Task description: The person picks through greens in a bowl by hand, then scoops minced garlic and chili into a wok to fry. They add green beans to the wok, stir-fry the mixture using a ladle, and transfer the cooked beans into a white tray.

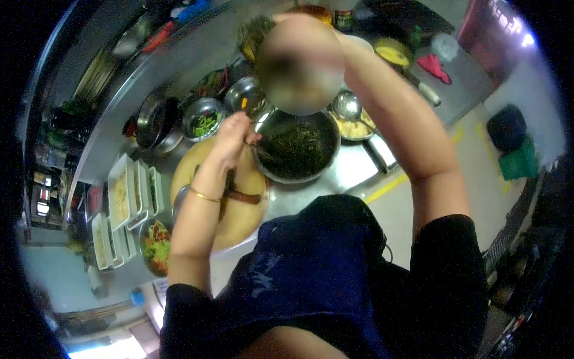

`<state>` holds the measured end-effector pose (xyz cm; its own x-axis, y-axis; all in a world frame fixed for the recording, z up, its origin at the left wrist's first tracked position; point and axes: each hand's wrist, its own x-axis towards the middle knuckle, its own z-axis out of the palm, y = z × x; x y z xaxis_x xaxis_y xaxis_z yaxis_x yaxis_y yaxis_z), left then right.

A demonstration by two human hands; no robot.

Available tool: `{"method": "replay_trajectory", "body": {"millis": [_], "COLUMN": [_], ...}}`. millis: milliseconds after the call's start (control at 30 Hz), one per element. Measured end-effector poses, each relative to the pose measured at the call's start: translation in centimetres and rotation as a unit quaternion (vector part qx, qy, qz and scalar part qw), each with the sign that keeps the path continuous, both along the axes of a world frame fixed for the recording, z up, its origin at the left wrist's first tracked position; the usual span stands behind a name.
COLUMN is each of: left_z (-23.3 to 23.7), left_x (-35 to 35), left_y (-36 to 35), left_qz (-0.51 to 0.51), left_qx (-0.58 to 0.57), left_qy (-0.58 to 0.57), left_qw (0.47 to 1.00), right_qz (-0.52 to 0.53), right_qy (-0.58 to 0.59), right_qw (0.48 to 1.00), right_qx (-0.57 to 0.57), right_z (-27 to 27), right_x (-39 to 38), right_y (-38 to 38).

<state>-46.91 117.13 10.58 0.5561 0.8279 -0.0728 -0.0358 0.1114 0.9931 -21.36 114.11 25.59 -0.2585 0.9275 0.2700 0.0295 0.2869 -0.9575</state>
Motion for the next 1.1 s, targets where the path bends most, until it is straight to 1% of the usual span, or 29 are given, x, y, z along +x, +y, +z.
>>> {"method": "replay_trajectory", "body": {"millis": [67,100,133,167,200,267,333,367,400,433,467,500,533,600,667,700,733,767,867,900,933,967,1000,1033,1067,1100], "left_z": [2.6,3.7,5.0,6.5,7.6,8.9,10.6,11.1,11.8,13.7,14.0,14.6,15.4,16.5,17.7,18.1,18.4,18.6,18.8,18.9,18.9,18.9,18.9,18.9,18.8,18.4], "left_x": [0.4,0.7,1.2,1.9,2.8,4.4,5.8,6.2,6.5,7.2,7.3,7.4,7.6,8.2,8.4,8.5,8.5,8.5,8.1,7.9,7.9,8.2,8.5,8.8,8.2,7.0], "left_y": [-0.6,-0.4,-0.6,-0.9,-1.0,-0.2,-0.1,0.3,0.7,-0.4,0.3,0.6,0.8,1.4,1.9,2.3,2.8,3.2,3.7,3.7,3.3,2.8,2.4,2.2,2.6,3.3], "left_qz": [0.092,0.107,0.090,0.070,0.048,0.039,0.034,0.043,0.053,0.083,0.088,0.092,0.097,0.097,0.139,0.176,0.214,0.251,0.237,0.216,0.220,0.223,0.224,0.247,0.216,0.184], "left_qx": [-0.030,0.016,0.045,0.070,0.094,0.105,0.114,0.125,0.136,0.120,0.123,0.114,0.106,0.138,0.177,0.189,0.200,0.210,0.112,0.077,0.046,0.015,-0.017,-0.022,-0.029,-0.036], "left_qy": [-0.031,0.019,0.040,0.059,0.078,0.094,0.096,0.095,0.093,0.106,0.081,0.067,0.053,0.002,-0.001,-0.012,-0.023,-0.035,-0.131,-0.139,-0.163,-0.187,-0.212,-0.212,-0.211,-0.210], "left_qw": [0.995,0.994,0.994,0.993,0.991,0.989,0.988,0.987,0.985,0.984,0.985,0.987,0.988,0.986,0.974,0.966,0.956,0.944,0.956,0.963,0.961,0.957,0.951,0.945,0.953,0.960], "right_qz": [-0.034,-0.017,0.028,0.099,0.076,0.048,-0.023,-0.080,-0.106,-0.105,-0.071,-0.039,-0.029,0.039,0.144,0.173,0.174,0.165,0.161,0.159,0.156,0.170,0.161,0.135,0.109,0.091], "right_qy": [-0.052,-0.181,-0.274,-0.398,-0.469,-0.472,-0.328,-0.260,-0.148,-0.041,0.041,0.115,0.156,0.143,0.128,0.185,0.194,0.176,0.132,0.119,0.107,0.124,0.130,0.120,0.109,0.071], "right_qw": [0.987,0.977,0.953,0.906,0.878,0.880,0.944,0.959,0.982,0.988,0.996,0.992,0.987,0.989,0.981,0.964,0.962,0.968,0.976,0.978,0.980,0.977,0.978,0.983,0.987,0.993], "right_qx": [-0.146,-0.108,-0.123,-0.107,-0.061,-0.025,0.012,0.086,0.052,0.107,0.035,0.044,0.018,0.028,-0.022,-0.078,-0.079,-0.073,-0.069,-0.061,-0.055,-0.035,-0.041,-0.045,-0.049,-0.029], "right_z": [-6.6,-9.1,-11.7,-15.9,-17.3,-18.2,-18.2,-16.9,-15.7,-14.2,-11.3,-10.1,-8.3,-7.2,-6.4,-6.4,-6.7,-7.1,-8.7,-9.3,-9.7,-10.3,-10.9,-11.3,-11.6,-12.2], "right_x": [0.5,0.1,0.1,0.6,0.7,0.6,0.8,0.6,0.5,0.3,0.0,-0.4,-1.1,-2.0,-2.6,-3.1,-3.3,-3.5,-3.7,-3.9,-4.1,-4.4,-4.8,-5.1,-5.3,-5.1], "right_y": [0.2,-0.5,-0.7,0.4,-0.7,-0.8,0.4,0.8,1.5,1.8,1.3,2.0,1.6,2.5,2.7,2.3,2.3,2.3,2.2,2.3,2.0,1.8,1.8,1.4,1.1,1.1]}}
